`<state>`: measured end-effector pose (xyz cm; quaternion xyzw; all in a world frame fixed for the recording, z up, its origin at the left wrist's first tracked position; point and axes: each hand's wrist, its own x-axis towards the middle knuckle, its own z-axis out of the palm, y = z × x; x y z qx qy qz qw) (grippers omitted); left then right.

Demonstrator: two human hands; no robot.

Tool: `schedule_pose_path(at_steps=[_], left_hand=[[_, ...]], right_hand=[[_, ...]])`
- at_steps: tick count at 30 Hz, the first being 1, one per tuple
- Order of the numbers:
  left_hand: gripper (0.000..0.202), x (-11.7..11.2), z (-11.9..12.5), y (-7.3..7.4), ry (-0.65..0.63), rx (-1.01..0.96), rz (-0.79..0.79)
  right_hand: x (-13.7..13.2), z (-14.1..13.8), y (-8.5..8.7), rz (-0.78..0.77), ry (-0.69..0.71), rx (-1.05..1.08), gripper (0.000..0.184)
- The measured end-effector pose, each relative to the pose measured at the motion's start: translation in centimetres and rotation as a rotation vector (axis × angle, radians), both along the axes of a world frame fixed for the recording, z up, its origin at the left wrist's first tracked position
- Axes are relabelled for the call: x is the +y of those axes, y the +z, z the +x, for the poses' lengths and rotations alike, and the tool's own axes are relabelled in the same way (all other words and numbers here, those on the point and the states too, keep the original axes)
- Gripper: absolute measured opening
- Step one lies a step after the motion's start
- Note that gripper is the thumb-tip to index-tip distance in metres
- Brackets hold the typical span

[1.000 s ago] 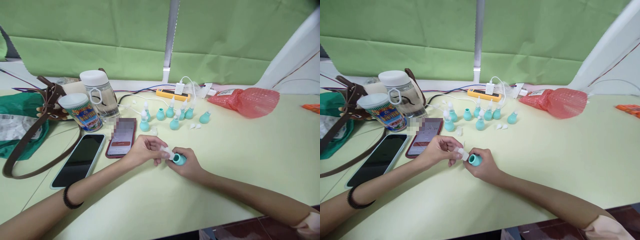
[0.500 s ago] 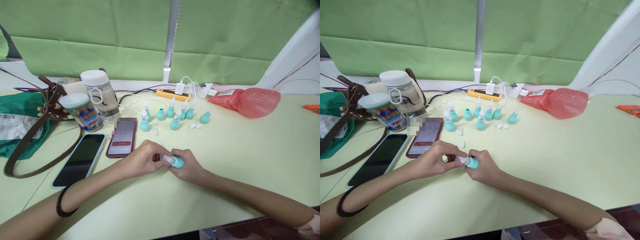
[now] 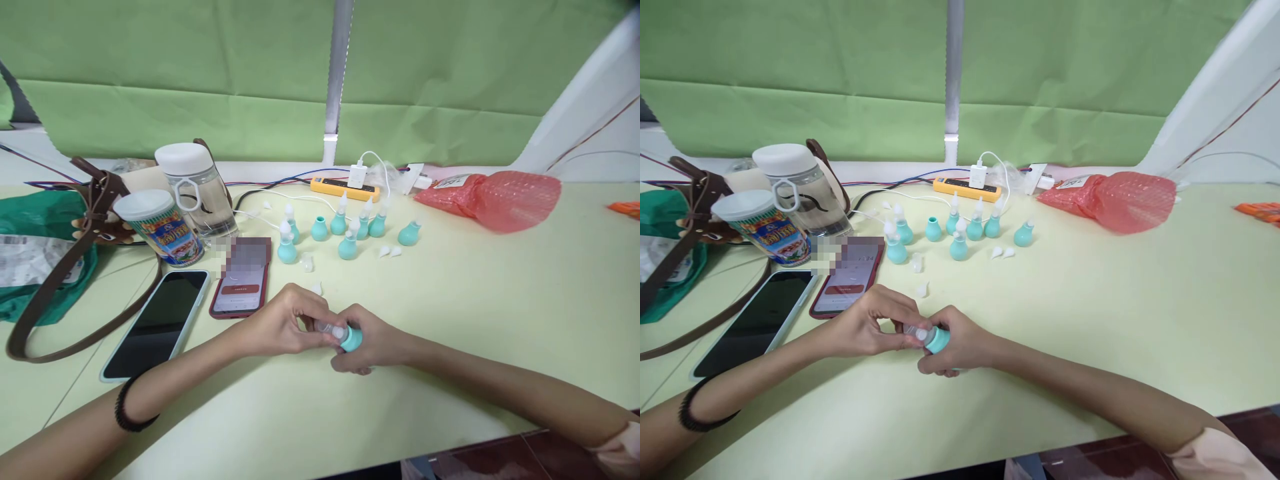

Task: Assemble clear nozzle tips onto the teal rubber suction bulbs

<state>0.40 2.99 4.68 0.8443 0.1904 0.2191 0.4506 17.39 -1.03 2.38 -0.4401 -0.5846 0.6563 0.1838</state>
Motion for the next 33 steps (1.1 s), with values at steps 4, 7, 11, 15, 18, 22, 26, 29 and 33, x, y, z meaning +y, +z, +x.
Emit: schedule_pose_path(at_steps=[4,7,11,15,18,22,26,29,33], left_hand=[[0.023,0.0,0.1,0.0,-0.037,-0.020,-0.117],[0.022,-0.1,0.1,-0.1,-0.056,-0.015,-0.101],[0.021,-0.3,0.2,0.0,-0.070,0.008,-0.040],[0.022,-0.4,0.1,0.9,-0.022,0.016,0.060],[0.033,-0.2,-0.2,1.6,0.027,-0.039,0.045],[0.037,0.9,-0.6,1.1,0.190,-0.119,-0.066],[0.029,2.0,-0.6,-0.8,0.414,0.159,0.345],[0.032,1.9,-0.3,-2.1,0.334,0.396,0.719],[0.024,1.5,0.0,-3.1,0.200,0.604,0.847]], right_hand=[[0.2,0.3,0.6,-0.140,0.091,0.102,0.017],[0.1,0.5,0.7,-0.263,0.132,0.131,0.018],[0.3,0.6,0.6,-0.273,0.159,0.164,0.018],[1.2,0.9,0.7,-0.119,0.161,0.249,0.015],[1.7,1.1,1.0,-0.002,0.184,0.395,0.014],[2.1,1.3,0.8,0.272,-0.046,0.359,0.015],[2.9,1.6,-0.6,0.553,-0.437,0.284,0.014],[3.8,1.9,-1.5,0.604,-0.604,0.237,0.015],[4.0,2.0,-2.2,0.601,-0.609,0.234,0.014]])
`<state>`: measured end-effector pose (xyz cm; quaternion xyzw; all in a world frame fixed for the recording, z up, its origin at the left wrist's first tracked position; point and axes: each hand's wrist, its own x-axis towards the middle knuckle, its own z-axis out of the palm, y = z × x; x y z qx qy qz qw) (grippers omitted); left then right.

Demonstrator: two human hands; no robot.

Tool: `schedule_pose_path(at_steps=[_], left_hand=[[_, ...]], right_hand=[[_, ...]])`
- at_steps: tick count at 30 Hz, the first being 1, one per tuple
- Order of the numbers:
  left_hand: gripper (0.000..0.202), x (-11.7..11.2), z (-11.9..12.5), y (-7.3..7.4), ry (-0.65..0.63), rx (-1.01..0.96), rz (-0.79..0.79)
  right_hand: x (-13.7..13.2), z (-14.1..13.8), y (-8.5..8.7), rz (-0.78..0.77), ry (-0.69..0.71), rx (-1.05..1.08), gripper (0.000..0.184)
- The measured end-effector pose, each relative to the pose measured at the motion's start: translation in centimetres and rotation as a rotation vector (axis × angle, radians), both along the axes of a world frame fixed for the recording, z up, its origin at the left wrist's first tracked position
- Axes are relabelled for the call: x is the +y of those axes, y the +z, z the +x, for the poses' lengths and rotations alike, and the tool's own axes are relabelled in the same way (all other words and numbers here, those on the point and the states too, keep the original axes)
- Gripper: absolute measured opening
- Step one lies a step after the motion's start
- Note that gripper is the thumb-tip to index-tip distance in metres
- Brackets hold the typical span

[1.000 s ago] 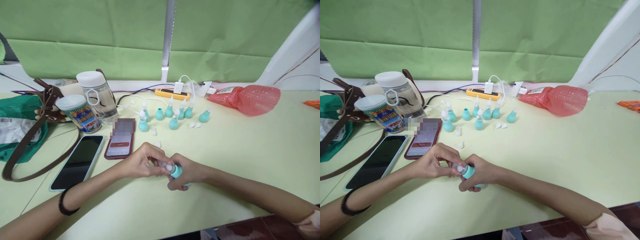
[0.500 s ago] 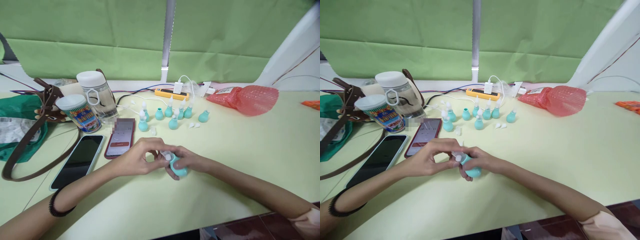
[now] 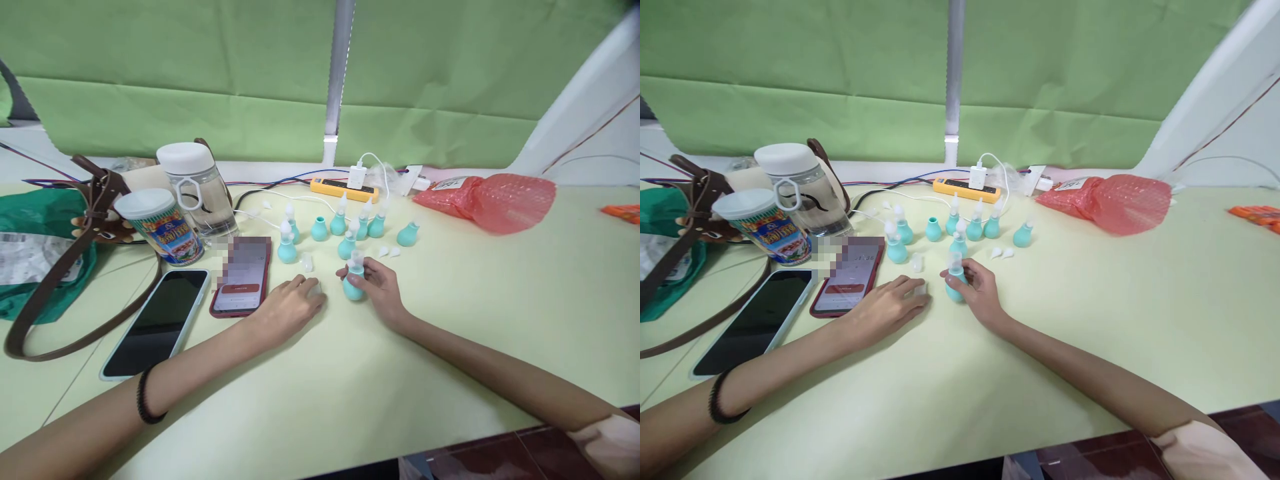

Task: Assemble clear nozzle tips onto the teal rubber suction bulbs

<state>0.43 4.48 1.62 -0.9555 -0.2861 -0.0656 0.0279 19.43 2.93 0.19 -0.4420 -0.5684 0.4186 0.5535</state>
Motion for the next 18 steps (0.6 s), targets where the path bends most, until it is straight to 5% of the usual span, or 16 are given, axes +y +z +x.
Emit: schedule_pose_path(at_steps=[3,5,12,18], left_hand=[[0.021,0.1,-0.1,-0.3,0.023,0.026,0.006],[0.020,0.2,-0.1,-0.2,0.038,-0.127,-0.062],[0.026,-0.7,0.5,2.0,0.298,-1.130,-0.850],[0.019,-1.0,0.7,2.1,0.317,-1.249,-1.267]], right_hand=[[-0.5,-0.1,-0.2,0.002,0.081,-0.027,0.010],[-0.9,-0.1,-0.2,-0.019,0.123,-0.084,0.007],[-1.8,-0.6,0.4,0.056,0.210,-0.327,0.006],[-2.1,-0.9,0.3,0.020,0.223,-0.351,0.010]])
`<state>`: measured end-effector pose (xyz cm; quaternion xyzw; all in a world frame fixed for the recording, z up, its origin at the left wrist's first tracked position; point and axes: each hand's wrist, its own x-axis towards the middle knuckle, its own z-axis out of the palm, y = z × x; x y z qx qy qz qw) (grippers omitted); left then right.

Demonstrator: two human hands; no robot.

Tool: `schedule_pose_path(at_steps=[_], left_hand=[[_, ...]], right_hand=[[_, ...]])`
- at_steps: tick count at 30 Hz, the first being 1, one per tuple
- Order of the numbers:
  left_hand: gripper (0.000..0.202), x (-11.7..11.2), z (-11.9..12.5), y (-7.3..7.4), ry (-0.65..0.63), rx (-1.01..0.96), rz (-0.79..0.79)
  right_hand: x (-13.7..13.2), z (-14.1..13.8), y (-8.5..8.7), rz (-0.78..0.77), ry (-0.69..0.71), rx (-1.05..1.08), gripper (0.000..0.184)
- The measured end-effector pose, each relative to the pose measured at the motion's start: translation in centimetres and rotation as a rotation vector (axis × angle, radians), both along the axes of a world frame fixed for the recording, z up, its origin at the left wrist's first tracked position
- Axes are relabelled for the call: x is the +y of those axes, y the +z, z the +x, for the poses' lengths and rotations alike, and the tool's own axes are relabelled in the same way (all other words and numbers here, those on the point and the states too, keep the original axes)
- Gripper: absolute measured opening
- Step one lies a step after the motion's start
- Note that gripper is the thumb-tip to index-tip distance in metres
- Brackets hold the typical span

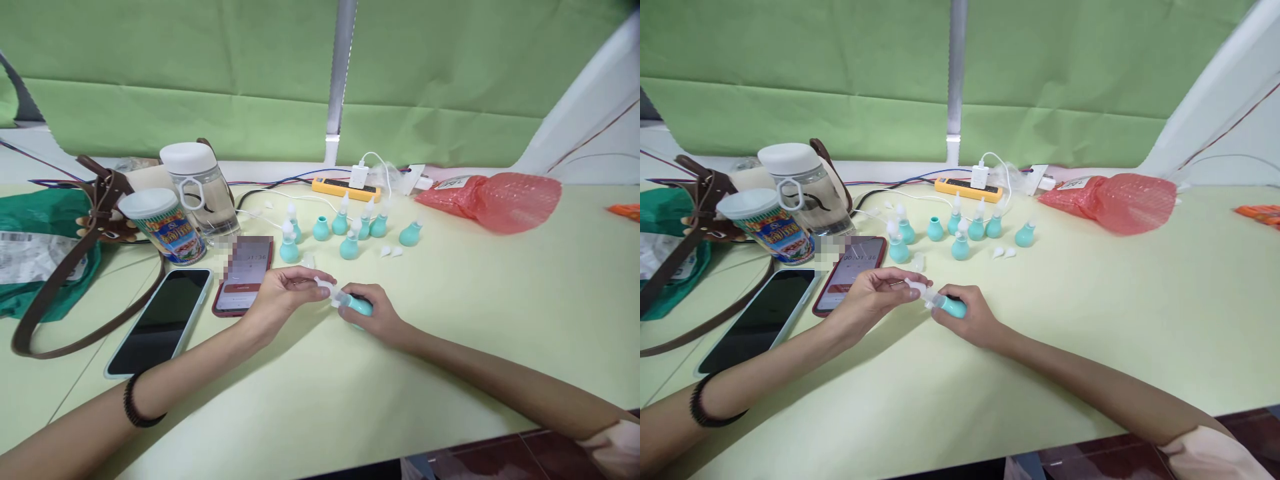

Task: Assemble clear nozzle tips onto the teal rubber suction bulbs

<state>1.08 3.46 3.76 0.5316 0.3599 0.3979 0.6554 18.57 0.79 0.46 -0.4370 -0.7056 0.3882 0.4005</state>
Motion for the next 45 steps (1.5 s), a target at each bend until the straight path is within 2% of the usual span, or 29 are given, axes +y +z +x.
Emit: schedule_pose_path(at_steps=[6,11,16,20,25,30,36,42,45], left_hand=[[0.017,0.1,0.2,-0.6,0.041,-0.036,-0.027],[0.017,-0.1,0.3,-0.6,0.079,-0.050,-0.068],[0.017,0.3,0.2,-0.3,0.081,0.113,0.009],[0.016,0.6,0.1,-0.3,0.027,0.208,0.101],[0.019,1.0,-0.2,-0.7,-0.036,0.177,0.042],[0.023,1.4,-0.5,-0.4,-0.121,0.172,0.018],[0.024,1.2,-0.4,-0.2,-0.121,0.185,-0.008],[0.024,1.2,-0.4,0.3,-0.149,0.324,0.097],[0.025,1.3,-0.6,0.5,-0.185,0.335,0.133]], right_hand=[[-0.3,-0.3,0.1,0.031,-0.002,-0.006,0.009],[-0.5,-0.5,-0.1,0.155,-0.058,-0.049,0.006],[-0.7,-0.6,-0.2,0.254,-0.087,-0.126,0.005],[-0.8,-0.7,0.0,0.322,-0.102,-0.167,0.004],[-0.6,-0.7,0.1,0.296,-0.088,-0.204,0.006],[-0.3,-0.5,0.0,0.262,-0.099,-0.203,0.007],[-0.2,-0.3,0.1,0.245,-0.039,-0.172,0.005],[-0.2,-0.2,-0.1,0.259,0.001,-0.145,0.005],[-0.2,-0.1,0.0,0.197,0.031,-0.108,0.008]])
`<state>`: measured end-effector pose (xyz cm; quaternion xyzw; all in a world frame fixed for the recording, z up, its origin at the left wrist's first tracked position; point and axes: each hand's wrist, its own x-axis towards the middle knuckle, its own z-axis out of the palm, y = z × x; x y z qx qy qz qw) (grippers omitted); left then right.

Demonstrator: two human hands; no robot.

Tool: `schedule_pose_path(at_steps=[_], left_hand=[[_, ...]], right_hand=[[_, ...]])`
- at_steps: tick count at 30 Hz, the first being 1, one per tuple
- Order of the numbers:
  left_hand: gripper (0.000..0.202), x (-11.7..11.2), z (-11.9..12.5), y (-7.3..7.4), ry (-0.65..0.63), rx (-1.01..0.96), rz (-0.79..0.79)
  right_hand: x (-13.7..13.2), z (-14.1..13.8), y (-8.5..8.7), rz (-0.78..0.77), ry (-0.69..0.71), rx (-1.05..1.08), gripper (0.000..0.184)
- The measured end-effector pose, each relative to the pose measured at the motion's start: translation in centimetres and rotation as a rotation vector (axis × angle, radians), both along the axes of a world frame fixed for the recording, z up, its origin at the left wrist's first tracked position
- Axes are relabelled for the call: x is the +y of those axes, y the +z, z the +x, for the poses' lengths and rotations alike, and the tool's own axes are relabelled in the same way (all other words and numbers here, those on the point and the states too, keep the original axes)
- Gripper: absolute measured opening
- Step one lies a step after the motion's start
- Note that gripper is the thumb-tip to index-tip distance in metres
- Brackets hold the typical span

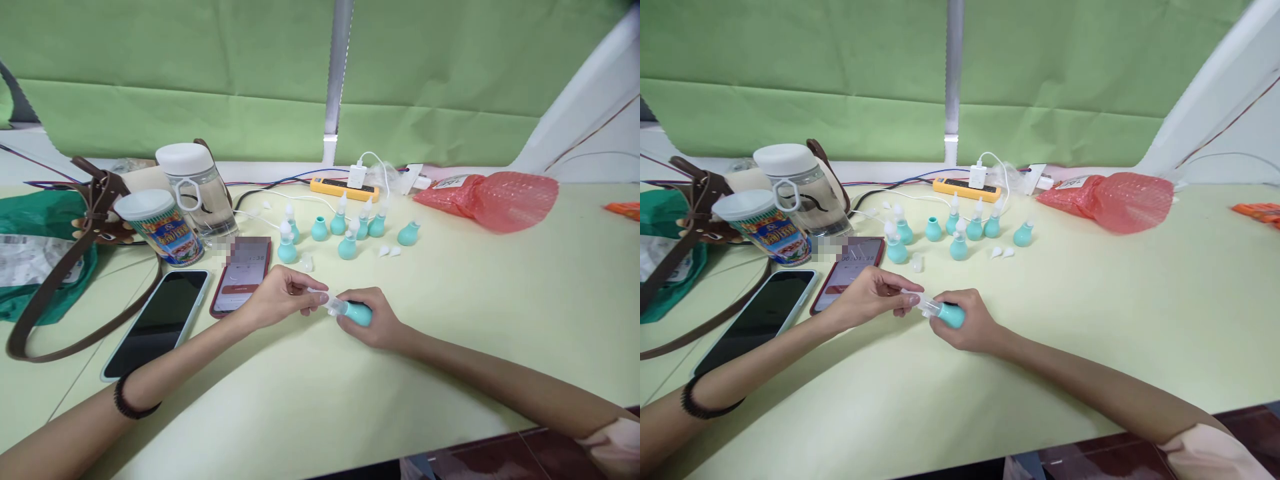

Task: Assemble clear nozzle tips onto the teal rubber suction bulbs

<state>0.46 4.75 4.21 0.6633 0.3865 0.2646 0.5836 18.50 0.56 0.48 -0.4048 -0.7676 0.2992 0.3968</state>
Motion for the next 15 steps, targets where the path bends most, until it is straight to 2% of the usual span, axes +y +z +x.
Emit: schedule_pose_path(at_steps=[5,8,11,15], left_hand=[[0.028,0.3,-0.7,0.3,-0.186,0.008,0.041],[0.030,0.4,-1.1,0.5,-0.256,0.029,0.082],[0.027,0.4,-1.2,0.8,-0.267,0.057,0.091],[0.025,0.1,-1.2,1.1,-0.249,0.084,0.092]], right_hand=[[0.0,0.5,0.3,-0.210,0.083,0.070,0.020],[-0.1,0.5,0.5,-0.289,0.090,0.104,0.025],[-0.3,0.1,0.6,-0.255,0.066,0.095,0.025],[-0.6,-0.3,0.7,-0.096,0.001,0.031,0.026]])
